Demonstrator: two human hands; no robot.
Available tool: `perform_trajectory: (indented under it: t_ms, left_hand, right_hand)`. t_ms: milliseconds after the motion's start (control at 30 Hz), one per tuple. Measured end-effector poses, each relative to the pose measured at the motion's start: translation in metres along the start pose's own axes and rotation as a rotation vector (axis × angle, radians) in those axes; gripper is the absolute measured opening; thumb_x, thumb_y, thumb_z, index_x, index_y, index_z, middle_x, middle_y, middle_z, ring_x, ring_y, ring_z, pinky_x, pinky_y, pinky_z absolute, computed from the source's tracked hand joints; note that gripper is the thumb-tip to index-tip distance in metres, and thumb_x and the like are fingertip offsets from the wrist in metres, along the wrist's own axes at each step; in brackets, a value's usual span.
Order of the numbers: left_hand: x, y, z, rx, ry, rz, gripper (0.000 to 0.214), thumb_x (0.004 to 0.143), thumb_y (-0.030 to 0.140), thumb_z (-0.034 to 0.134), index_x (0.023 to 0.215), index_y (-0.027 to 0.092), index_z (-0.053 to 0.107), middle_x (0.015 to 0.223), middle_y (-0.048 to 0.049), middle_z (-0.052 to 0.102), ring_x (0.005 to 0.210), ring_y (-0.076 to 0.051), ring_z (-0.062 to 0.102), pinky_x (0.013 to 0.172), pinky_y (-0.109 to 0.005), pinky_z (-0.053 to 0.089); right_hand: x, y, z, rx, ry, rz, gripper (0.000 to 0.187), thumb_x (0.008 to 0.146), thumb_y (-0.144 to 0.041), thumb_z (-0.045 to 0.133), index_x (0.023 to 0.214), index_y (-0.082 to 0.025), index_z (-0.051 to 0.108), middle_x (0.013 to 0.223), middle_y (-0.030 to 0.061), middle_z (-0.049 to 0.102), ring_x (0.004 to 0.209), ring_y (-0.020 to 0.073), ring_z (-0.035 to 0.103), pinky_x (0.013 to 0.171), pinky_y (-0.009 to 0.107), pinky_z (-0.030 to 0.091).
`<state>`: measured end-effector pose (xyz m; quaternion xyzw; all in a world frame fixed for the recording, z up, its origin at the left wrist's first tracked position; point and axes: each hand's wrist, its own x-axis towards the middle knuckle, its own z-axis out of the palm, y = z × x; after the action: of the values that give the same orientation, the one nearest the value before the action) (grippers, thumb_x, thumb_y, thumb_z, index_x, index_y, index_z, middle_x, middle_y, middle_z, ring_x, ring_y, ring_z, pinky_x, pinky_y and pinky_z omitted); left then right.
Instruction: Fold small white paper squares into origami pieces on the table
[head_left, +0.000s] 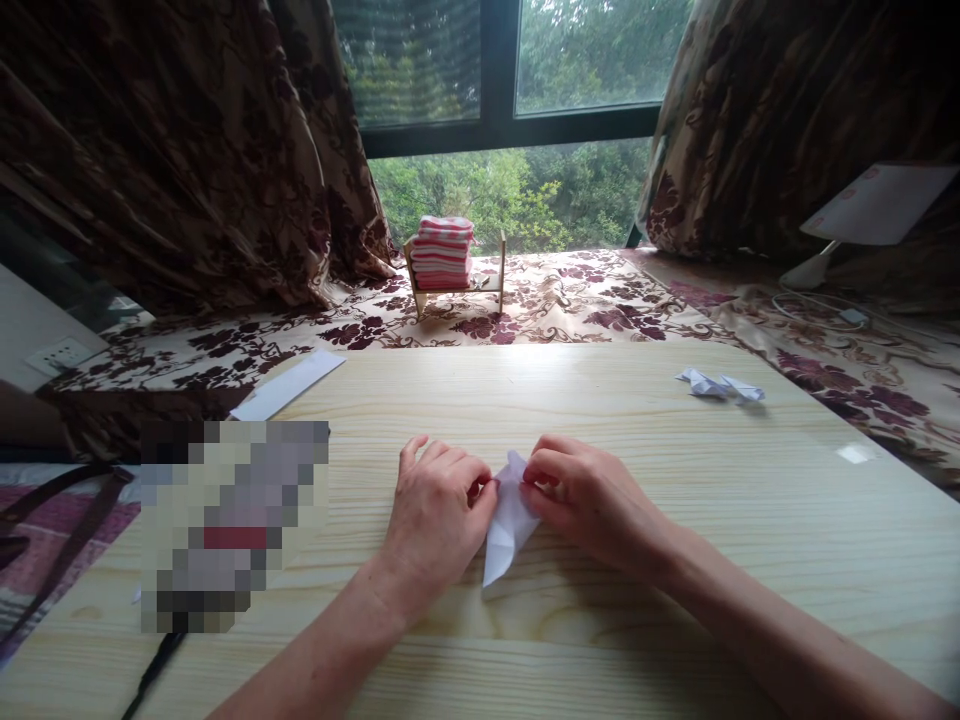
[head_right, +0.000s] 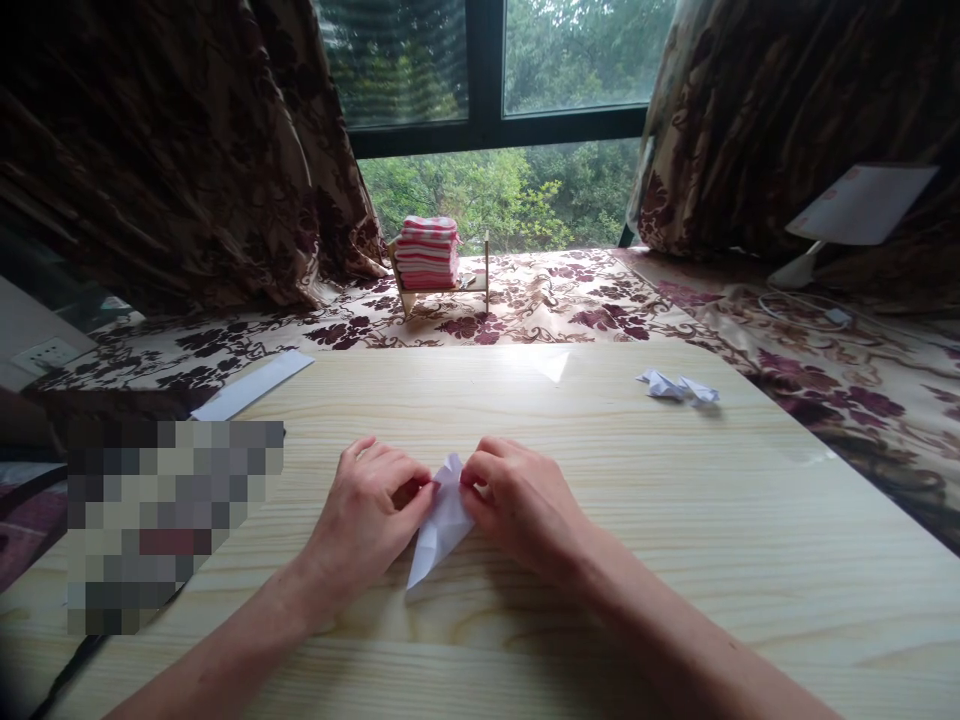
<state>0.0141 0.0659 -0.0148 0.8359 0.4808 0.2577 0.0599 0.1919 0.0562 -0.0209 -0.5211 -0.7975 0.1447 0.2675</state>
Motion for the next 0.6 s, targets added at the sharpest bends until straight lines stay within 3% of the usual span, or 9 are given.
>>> perform_trajectory:
  t_ms: [300,600]
  left_hand:
    - [0.0023,0.001,0.001,-0.016,0.013,-0.008,0.014,0.074,0.013,0.058,0.061,0.018,0.057,0.064,0.0006,0.061,0.07,-0.017,0.052,0.087,-0.044,0.037]
    - [-0.0005,-0.0084,-0.0025,-0.067,-0.065,0.148,0.015,0.082,0.015,0.056,0.075,0.022,0.068,0.071,0.0007,0.066,0.08,-0.018,0.056,0.099,-0.048,0.027]
  right_hand:
    - [0.0007,0.0031,0.0012,0.098,-0.022,-0.023,0.009,0.079,-0.014,0.058,0.073,-0.019,0.062,0.073,0.0,0.056,0.062,0.0105,0.049,0.056,0.021,0.036]
    - [0.0,0.0041,0.0005,0.088,-0.038,-0.065,0.013,0.081,-0.019,0.058,0.08,-0.022,0.071,0.075,0.0011,0.062,0.066,0.0117,0.054,0.058,0.021,0.04]
